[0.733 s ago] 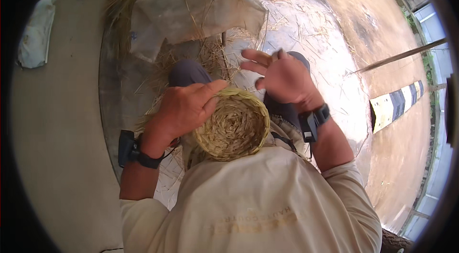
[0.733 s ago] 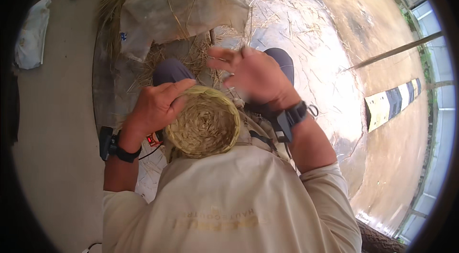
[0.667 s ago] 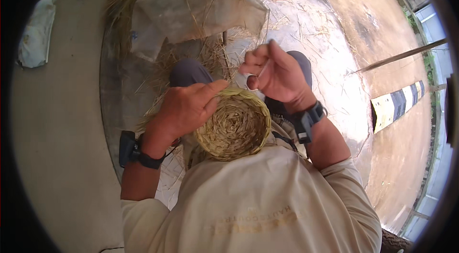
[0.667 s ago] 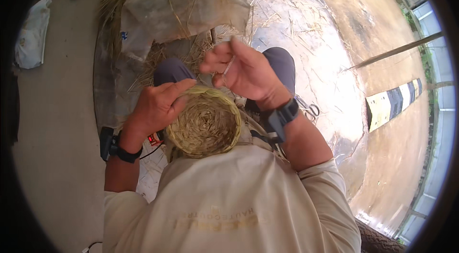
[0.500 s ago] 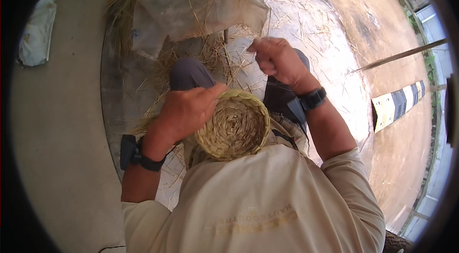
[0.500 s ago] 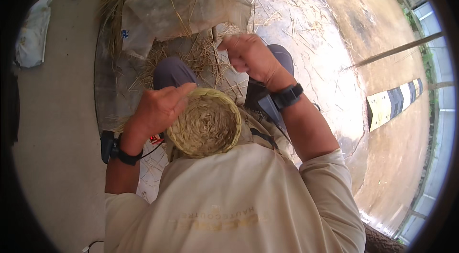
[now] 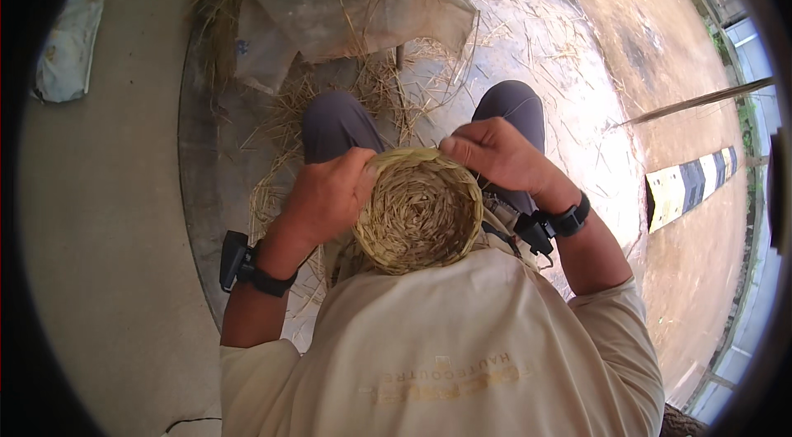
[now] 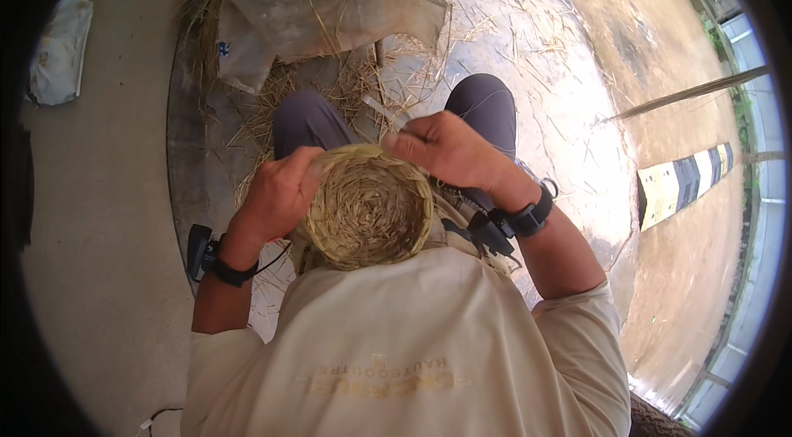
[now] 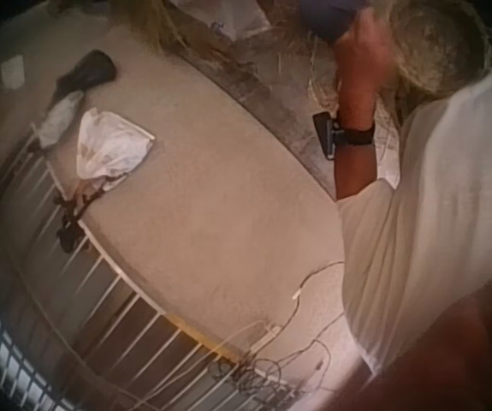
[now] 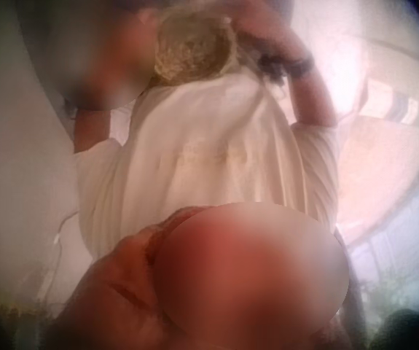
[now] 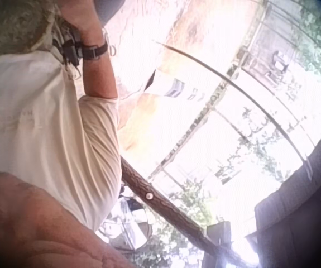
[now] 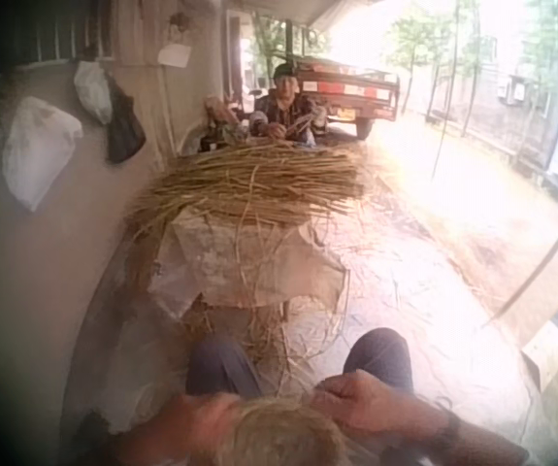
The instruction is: Weaving a small basket from dried straw.
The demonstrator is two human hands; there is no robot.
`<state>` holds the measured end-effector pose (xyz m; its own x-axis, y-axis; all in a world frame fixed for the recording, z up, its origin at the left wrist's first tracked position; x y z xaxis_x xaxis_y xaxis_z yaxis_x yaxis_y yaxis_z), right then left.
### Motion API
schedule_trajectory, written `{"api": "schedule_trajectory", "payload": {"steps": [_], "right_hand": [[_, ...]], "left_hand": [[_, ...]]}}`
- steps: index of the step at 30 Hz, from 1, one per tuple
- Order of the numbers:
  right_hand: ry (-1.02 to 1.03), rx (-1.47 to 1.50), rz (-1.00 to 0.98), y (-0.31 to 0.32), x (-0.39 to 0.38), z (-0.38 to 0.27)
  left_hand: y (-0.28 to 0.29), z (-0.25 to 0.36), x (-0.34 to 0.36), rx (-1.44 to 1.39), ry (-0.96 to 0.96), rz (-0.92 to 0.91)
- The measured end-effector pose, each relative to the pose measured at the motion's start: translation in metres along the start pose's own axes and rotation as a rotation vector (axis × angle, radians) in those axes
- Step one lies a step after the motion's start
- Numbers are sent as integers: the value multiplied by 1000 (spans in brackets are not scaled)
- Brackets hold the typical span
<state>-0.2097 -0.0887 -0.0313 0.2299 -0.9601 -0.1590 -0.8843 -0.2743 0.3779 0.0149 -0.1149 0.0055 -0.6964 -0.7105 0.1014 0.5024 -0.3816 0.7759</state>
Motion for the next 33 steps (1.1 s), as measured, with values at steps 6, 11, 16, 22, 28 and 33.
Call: {"api": "schedule_trajectory", "payload": {"steps": [6, 11, 16, 22, 28, 33], "right_hand": [[77, 1238, 338, 41, 48, -37], [1042, -87, -144, -71, -4, -156], [901, 22, -415, -129, -30, -128], [838, 61, -395, -116, -26, -113], [400, -211, 133, 29, -53, -75], [-90, 135, 452, 66, -80, -39]], "left_hand": [[3, 17, 9, 11, -69, 37], [6, 15, 13, 19, -69, 19], [5, -7, 5, -60, 41, 15], [-1, -15, 11, -39, 79, -3], [7, -37, 3, -75, 243, 125], [26, -38, 5, -39, 233, 263]]}}
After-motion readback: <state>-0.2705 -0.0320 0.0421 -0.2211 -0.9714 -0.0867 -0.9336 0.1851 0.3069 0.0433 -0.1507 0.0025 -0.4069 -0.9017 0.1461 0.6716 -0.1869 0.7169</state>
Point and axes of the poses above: each hand's wrist, its own x-axis towards the middle knuckle, its own y-axis out of the back of the hand, z = x × y, the point moved 9 cm from there along x, towards the middle knuckle, and after that the axes turned 3 degrees about y, right-handed, at the moved point
